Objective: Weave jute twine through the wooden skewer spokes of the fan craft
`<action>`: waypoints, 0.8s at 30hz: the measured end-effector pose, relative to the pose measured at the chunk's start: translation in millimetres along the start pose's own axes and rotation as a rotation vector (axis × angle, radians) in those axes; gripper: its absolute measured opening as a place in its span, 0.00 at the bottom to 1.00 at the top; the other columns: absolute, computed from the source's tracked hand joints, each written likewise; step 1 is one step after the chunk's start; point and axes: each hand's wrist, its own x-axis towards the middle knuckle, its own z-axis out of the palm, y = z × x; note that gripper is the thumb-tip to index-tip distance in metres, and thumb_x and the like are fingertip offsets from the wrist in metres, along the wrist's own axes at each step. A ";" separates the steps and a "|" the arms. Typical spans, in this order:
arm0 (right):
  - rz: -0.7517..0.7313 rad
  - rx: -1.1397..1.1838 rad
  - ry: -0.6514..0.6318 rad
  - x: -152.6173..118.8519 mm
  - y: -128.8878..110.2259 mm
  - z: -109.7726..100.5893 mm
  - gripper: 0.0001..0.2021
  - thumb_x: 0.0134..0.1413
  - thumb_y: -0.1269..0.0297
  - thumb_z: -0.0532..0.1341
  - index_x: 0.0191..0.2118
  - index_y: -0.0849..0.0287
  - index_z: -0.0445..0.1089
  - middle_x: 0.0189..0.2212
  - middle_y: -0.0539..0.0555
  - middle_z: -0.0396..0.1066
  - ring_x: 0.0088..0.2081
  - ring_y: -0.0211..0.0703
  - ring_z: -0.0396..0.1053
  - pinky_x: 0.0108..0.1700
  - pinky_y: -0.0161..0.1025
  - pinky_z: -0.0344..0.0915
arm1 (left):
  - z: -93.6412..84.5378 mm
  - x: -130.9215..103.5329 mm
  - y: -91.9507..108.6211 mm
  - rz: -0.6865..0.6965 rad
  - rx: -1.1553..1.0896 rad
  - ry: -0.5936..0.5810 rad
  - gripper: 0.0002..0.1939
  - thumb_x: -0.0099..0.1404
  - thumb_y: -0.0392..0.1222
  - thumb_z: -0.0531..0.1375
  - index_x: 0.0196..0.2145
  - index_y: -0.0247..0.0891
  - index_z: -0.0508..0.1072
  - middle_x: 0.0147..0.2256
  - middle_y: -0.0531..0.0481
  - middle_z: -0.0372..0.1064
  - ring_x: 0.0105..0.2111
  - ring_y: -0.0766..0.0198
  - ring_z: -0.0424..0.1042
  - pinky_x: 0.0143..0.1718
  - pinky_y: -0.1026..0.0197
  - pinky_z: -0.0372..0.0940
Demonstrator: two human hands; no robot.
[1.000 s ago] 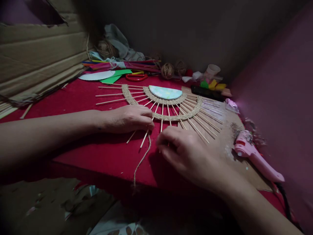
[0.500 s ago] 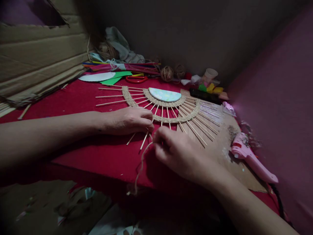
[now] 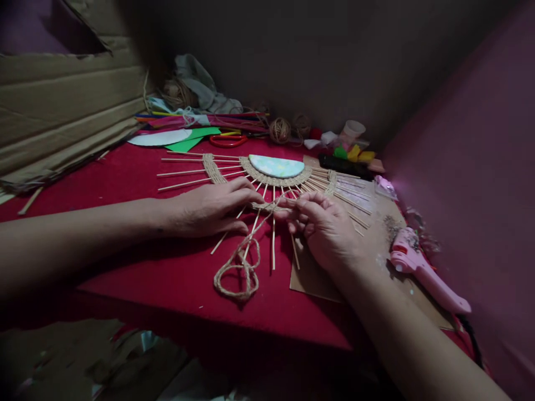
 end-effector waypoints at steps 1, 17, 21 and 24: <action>-0.017 0.000 -0.014 -0.1 1.3 0.5 0.06 0.46 0.70 0.63 0.28 0.58 0.64 0.29 0.52 0.75 0.30 0.38 0.73 0.26 0.31 0.64 | -1.4 0.0 0.3 -0.020 0.021 0.002 0.23 0.60 0.41 0.62 0.51 0.34 0.63 0.47 0.41 0.61 0.41 0.59 0.65 0.40 0.59 0.62; -0.024 0.050 -0.083 -3.8 5.8 6.5 0.08 0.46 0.67 0.64 0.29 0.58 0.62 0.28 0.49 0.72 0.25 0.34 0.69 0.24 0.31 0.63 | 2.5 -1.9 -9.0 0.112 0.018 0.025 0.18 0.68 0.44 0.53 0.54 0.43 0.68 0.43 0.41 0.63 0.42 0.57 0.61 0.45 0.51 0.61; 0.050 0.199 -0.178 -3.2 0.9 6.9 0.11 0.41 0.69 0.64 0.30 0.57 0.59 0.24 0.46 0.69 0.21 0.33 0.66 0.19 0.29 0.56 | 2.4 -3.0 -9.2 0.130 0.058 -0.011 0.21 0.69 0.43 0.51 0.59 0.46 0.63 0.45 0.41 0.64 0.42 0.58 0.62 0.45 0.52 0.62; 0.062 0.270 -0.189 -6.1 -9.2 3.2 0.12 0.40 0.70 0.63 0.33 0.56 0.60 0.21 0.43 0.65 0.19 0.30 0.60 0.18 0.28 0.52 | 2.4 -3.0 -9.9 0.143 0.113 -0.035 0.21 0.69 0.43 0.50 0.59 0.45 0.63 0.46 0.41 0.65 0.42 0.57 0.62 0.45 0.52 0.62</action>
